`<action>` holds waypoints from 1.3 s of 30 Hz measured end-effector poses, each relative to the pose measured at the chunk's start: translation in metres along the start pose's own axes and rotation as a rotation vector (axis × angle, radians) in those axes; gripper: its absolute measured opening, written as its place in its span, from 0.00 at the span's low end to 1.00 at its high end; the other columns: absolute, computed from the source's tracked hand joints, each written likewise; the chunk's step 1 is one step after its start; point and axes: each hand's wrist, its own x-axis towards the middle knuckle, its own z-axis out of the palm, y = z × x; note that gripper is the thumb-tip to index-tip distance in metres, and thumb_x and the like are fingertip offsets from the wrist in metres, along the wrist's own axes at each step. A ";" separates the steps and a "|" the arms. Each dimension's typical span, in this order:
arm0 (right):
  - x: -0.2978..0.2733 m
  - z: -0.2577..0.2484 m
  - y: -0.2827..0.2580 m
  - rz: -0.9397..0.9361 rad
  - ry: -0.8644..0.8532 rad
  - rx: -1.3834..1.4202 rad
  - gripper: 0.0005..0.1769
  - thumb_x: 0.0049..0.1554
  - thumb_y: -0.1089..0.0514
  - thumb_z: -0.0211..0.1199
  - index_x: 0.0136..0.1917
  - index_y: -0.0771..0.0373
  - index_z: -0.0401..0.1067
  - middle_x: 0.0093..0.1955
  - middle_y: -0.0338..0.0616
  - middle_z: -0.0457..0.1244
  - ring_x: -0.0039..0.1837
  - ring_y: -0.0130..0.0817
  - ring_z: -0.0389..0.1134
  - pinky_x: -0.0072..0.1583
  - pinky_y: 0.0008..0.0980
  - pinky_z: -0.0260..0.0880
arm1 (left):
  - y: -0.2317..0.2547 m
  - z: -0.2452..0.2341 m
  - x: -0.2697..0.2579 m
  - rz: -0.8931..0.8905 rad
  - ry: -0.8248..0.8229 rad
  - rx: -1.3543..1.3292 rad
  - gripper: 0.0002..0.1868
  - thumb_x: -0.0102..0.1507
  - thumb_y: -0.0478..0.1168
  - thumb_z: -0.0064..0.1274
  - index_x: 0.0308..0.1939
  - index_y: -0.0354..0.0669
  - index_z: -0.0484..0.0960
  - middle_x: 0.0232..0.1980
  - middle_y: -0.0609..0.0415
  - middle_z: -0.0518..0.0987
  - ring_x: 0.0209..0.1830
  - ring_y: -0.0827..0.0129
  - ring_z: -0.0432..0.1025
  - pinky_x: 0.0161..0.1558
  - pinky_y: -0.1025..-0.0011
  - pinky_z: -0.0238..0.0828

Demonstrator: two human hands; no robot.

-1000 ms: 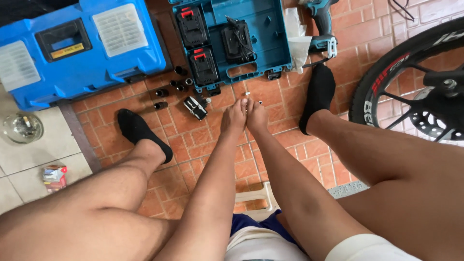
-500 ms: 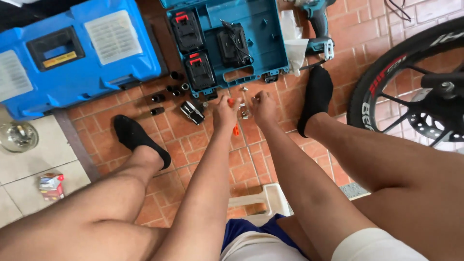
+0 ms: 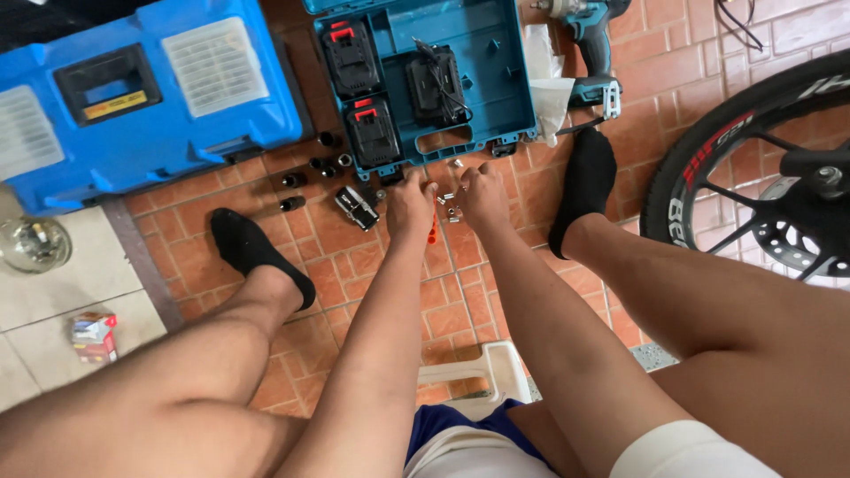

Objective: The person sits on a low stool and assembles a red plastic tool holder by inserting metal sockets into its slots. The person picks up sockets from the floor and places them into the holder one by one.

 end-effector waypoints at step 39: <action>0.038 -0.421 -0.277 -0.489 -0.101 -0.057 0.29 0.54 0.45 0.71 0.68 0.49 0.75 0.64 0.49 0.69 0.64 0.56 0.70 0.60 0.51 0.76 | 0.125 -0.375 -0.100 0.622 0.253 0.262 0.22 0.62 0.55 0.54 0.54 0.48 0.83 0.54 0.44 0.79 0.55 0.39 0.75 0.53 0.41 0.73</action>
